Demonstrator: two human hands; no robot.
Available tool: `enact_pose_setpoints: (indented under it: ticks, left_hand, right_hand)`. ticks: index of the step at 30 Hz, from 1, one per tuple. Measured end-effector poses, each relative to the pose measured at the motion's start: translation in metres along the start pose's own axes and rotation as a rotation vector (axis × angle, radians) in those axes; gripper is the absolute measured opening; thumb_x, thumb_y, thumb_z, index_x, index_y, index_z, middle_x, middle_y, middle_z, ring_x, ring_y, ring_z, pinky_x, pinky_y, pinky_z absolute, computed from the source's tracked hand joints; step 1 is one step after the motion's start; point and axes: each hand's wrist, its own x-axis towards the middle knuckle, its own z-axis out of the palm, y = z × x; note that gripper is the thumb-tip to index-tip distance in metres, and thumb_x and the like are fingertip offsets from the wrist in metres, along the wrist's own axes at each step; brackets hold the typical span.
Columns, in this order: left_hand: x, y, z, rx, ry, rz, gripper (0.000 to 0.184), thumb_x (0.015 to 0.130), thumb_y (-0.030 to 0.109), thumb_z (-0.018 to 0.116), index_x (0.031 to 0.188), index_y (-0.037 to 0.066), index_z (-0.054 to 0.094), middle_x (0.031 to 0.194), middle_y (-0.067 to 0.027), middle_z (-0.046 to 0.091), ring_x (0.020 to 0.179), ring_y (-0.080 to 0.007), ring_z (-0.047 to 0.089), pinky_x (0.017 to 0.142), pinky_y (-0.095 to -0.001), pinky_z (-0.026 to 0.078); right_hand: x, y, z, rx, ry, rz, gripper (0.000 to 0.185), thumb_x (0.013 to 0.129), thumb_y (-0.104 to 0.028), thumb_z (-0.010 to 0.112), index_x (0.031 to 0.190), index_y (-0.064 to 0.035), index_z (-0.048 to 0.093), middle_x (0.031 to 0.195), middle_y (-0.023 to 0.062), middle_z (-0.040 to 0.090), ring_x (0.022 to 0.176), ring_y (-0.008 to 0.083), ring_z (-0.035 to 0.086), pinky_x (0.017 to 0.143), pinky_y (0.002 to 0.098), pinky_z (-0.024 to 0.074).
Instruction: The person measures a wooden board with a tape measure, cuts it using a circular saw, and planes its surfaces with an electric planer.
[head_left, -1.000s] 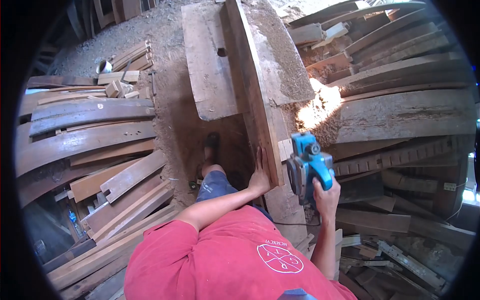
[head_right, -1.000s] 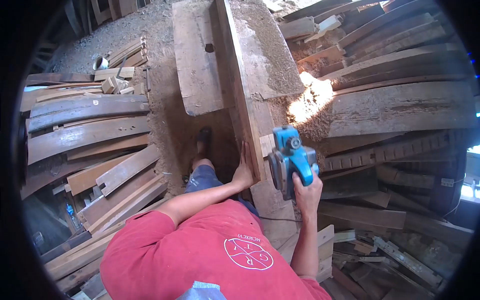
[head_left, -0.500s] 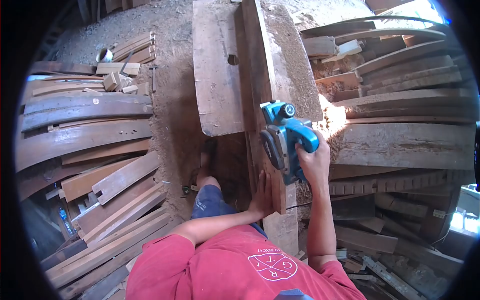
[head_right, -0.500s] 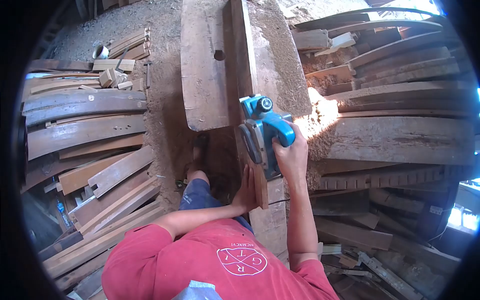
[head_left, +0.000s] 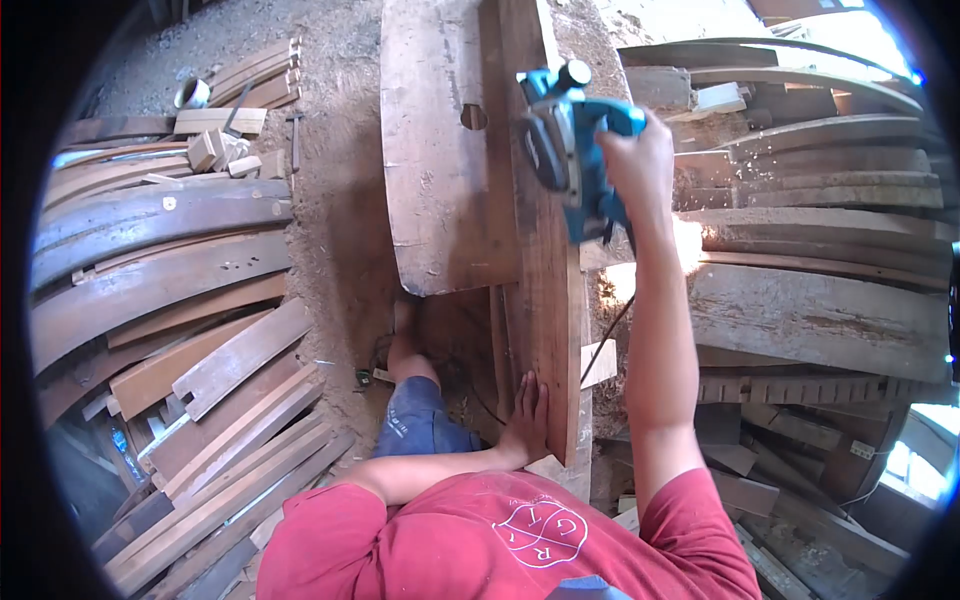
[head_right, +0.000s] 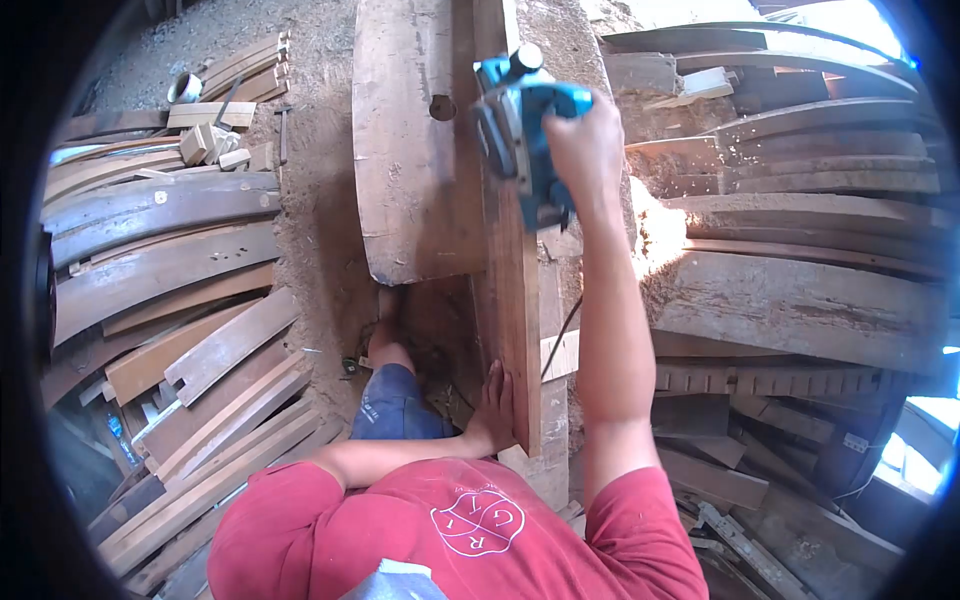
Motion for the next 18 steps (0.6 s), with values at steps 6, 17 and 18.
enact_pose_setpoints:
  ticks: [6,17,18]
  left_hand:
    - [-0.002,0.003,-0.01,-0.124,-0.019,0.015,0.104,0.083,0.031,0.07,0.156,-0.025,0.022,0.164,-0.0523,0.012,0.157,-0.066,0.01,0.131,-0.0652,0.016]
    - [0.001,-0.006,0.0,-0.081,0.071,0.085,0.118,0.08,0.029,0.08,0.16,-0.021,0.01,0.165,-0.0512,0.003,0.156,-0.0673,0.008,0.13,-0.0662,0.018]
    - [0.0,-0.006,-0.002,-0.075,0.063,0.087,0.117,0.082,0.031,0.079,0.16,-0.021,0.009,0.165,-0.0512,0.004,0.156,-0.0675,0.009,0.13,-0.0663,0.018]
  right_hand:
    - [0.157,-0.022,0.049,-0.084,0.005,0.022,0.021,0.086,-0.017,0.077,0.081,0.0033,0.073,0.067,0.0098,0.069,0.057,0.0189,0.066,0.051,0.0374,0.0507]
    - [0.105,0.009,0.028,0.037,-0.172,0.092,0.022,0.086,-0.018,0.075,0.078,0.0021,0.074,0.062,0.009,0.066,0.05,0.0182,0.062,0.048,0.0356,0.048]
    - [0.076,0.016,0.014,0.091,-0.207,0.061,0.023,0.086,-0.018,0.081,0.076,0.0017,0.073,0.061,0.0061,0.066,0.05,0.0156,0.063,0.049,0.0333,0.0489]
